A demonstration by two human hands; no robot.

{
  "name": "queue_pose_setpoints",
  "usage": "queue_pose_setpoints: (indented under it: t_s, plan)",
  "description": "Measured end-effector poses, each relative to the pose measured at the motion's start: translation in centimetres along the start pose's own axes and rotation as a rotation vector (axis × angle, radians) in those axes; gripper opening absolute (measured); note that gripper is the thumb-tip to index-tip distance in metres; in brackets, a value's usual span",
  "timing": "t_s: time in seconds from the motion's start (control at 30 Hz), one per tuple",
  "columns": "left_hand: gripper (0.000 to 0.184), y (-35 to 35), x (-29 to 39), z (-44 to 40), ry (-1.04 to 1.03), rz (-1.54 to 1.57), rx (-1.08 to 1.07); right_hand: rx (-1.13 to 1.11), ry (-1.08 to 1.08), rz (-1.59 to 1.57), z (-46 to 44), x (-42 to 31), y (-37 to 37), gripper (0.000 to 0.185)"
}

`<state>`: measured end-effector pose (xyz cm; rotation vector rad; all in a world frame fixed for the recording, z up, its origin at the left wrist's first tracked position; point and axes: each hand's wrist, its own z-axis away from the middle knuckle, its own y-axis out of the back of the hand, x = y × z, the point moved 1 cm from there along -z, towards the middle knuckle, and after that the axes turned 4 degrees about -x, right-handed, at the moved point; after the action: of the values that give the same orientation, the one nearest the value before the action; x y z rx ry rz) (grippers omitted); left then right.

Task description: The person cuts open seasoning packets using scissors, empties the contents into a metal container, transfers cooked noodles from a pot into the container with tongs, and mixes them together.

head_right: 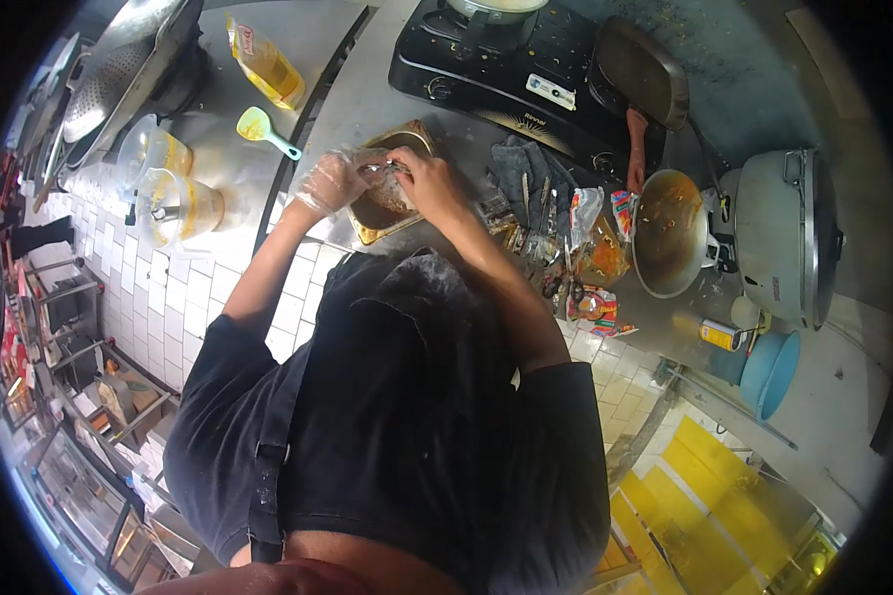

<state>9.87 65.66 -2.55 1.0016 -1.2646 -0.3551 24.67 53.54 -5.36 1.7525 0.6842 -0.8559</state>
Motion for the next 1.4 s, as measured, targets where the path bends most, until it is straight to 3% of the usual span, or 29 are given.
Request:
queue_pose_setpoints:
  t_s: [0.07,0.13,0.2,0.37,0.43,0.5,0.53,0.6,0.67,0.77,0.8,0.83,0.9,0.93,0.97,1.03,1.07,1.1,1.17,1.2,1.27,1.3,1.37,1.4]
  plan:
    - [0.03,0.1,-1.1,0.3,-0.066,0.005,0.055,-0.029,-0.007,-0.027,0.0,0.6,0.7,0.021]
    - [0.029,0.5,-1.6,0.8,0.073,0.07,-0.03,-0.055,-0.02,-0.059,0.1,1.1,0.8,0.023]
    - [0.029,0.3,-0.8,0.7,0.056,0.071,0.004,-0.117,0.0,0.046,0.1,1.1,0.6,0.025]
    - [0.028,-1.7,-1.8,0.5,-0.009,0.064,0.108,0.01,0.071,0.079,0.2,-1.0,-0.6,0.03]
    - [0.024,-1.9,-2.3,1.1,0.169,0.2,0.035,0.084,0.119,0.179,0.2,-1.3,-0.8,0.031]
    - [0.021,-1.7,-1.7,1.1,0.187,0.206,-0.007,0.038,0.135,0.125,0.1,-1.0,-1.2,0.031]
    - [0.021,-2.1,-1.9,1.0,0.107,0.099,0.026,0.041,0.128,0.126,0.3,-0.8,-1.2,0.031]
    - [0.02,-2.1,-1.8,1.1,0.023,-0.007,0.063,-0.143,-0.119,0.301,0.0,-1.3,-0.6,0.026]
    - [0.02,-1.6,-1.7,1.5,-0.025,0.036,0.126,-0.143,-0.11,0.354,-0.1,-1.4,-0.2,0.021]
    - [0.02,-1.9,-1.4,1.6,0.136,0.243,0.101,-0.159,-0.136,0.452,-0.4,-1.4,-0.5,0.014]
    - [0.02,-1.2,0.0,1.5,0.175,0.011,0.071,-0.172,-0.17,0.5,-0.5,-1.4,-0.8,0.012]
    - [0.02,-1.5,-0.4,1.5,0.154,0.016,0.061,-0.158,-0.187,0.51,-0.4,-1.3,-1.0,0.012]
    - [0.02,-1.4,-1.7,1.3,0.124,-0.305,0.026,-0.191,-0.098,0.709,-0.2,-0.6,-1.2,0.014]
    - [0.018,-1.0,-1.6,1.6,0.102,-0.026,0.117,-0.163,-0.057,0.734,0.2,-0.6,-1.2,0.016]
    - [0.014,-1.6,-2.0,1.8,0.225,0.163,0.104,-0.147,-0.06,0.747,0.4,-0.5,-0.8,0.016]
    - [0.012,-2.1,-2.1,1.6,-0.125,0.149,0.192,-0.019,0.089,0.709,0.6,-1.3,-1.2,0.015]
    - [0.012,-2.3,-2.1,1.4,-0.273,-0.056,0.267,-0.028,-0.017,0.633,0.7,-1.4,-2.0,0.013]
    - [0.013,-2.3,-1.7,1.6,-0.177,-0.261,0.248,-0.026,0.003,0.621,0.5,-1.7,-2.1,0.013]
    - [0.015,-1.5,-1.8,1.5,0.078,-0.191,0.132,-0.047,-0.271,0.338,0.6,-1.7,-1.8,0.012]
    - [0.015,-1.3,-2.4,1.4,0.085,-0.2,0.138,0.038,-0.177,0.237,0.5,-0.8,-1.5,0.015]
    - [0.021,-1.5,-3.5,1.5,-0.098,-0.25,0.103,0.014,-0.149,0.322,0.5,-0.4,-1.0,0.012]
    - [0.021,-1.3,-2.5,1.6,-0.093,-0.252,0.101,-0.006,-0.132,0.412,0.4,-1.2,-0.6,0.01]
    - [0.028,-1.2,0.2,0.9,0.07,0.049,0.15,-0.037,-0.092,0.45,0.5,-1.9,-0.1,0.012]
    - [0.039,0.8,2.8,0.7,-0.14,-0.195,0.335,-0.072,-0.123,0.475,0.5,-1.4,-0.1,0.013]
